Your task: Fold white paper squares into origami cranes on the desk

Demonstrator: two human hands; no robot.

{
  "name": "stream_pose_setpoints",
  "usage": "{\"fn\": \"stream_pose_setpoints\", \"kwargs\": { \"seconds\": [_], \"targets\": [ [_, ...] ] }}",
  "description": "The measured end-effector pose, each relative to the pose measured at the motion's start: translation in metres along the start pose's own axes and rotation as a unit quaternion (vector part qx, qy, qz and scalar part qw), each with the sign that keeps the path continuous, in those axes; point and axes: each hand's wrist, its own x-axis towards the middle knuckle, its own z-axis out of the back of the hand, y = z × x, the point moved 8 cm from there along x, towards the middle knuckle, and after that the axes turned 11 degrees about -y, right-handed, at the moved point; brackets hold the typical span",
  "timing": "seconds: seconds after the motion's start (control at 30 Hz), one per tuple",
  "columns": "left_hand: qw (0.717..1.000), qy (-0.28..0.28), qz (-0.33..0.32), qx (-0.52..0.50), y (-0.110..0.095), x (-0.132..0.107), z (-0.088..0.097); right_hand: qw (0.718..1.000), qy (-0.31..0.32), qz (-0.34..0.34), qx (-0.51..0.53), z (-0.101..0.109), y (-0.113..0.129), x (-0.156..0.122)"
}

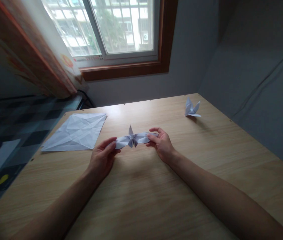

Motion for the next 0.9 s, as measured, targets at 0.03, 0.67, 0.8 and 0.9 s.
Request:
{"fn": "stream_pose_setpoints", "kwargs": {
  "seconds": [0.03,0.67,0.8,0.9],
  "targets": [
    [1.000,0.001,-0.006,0.006,0.000,0.000,0.000,1.000,-0.001,0.007,-0.006,0.000,0.001,0.000],
    [0.994,0.007,-0.094,0.057,-0.008,-0.005,-0.003,0.915,-0.319,0.244,-0.042,0.108,0.067,0.058],
    [0.994,0.007,-0.092,0.053,-0.007,-0.005,-0.003,0.912,-0.320,0.252,-0.057,0.107,0.066,0.057],
    [0.994,0.008,-0.097,0.056,-0.008,-0.005,-0.003,0.909,-0.325,0.254,-0.064,0.109,0.065,0.058]
  ]
}}
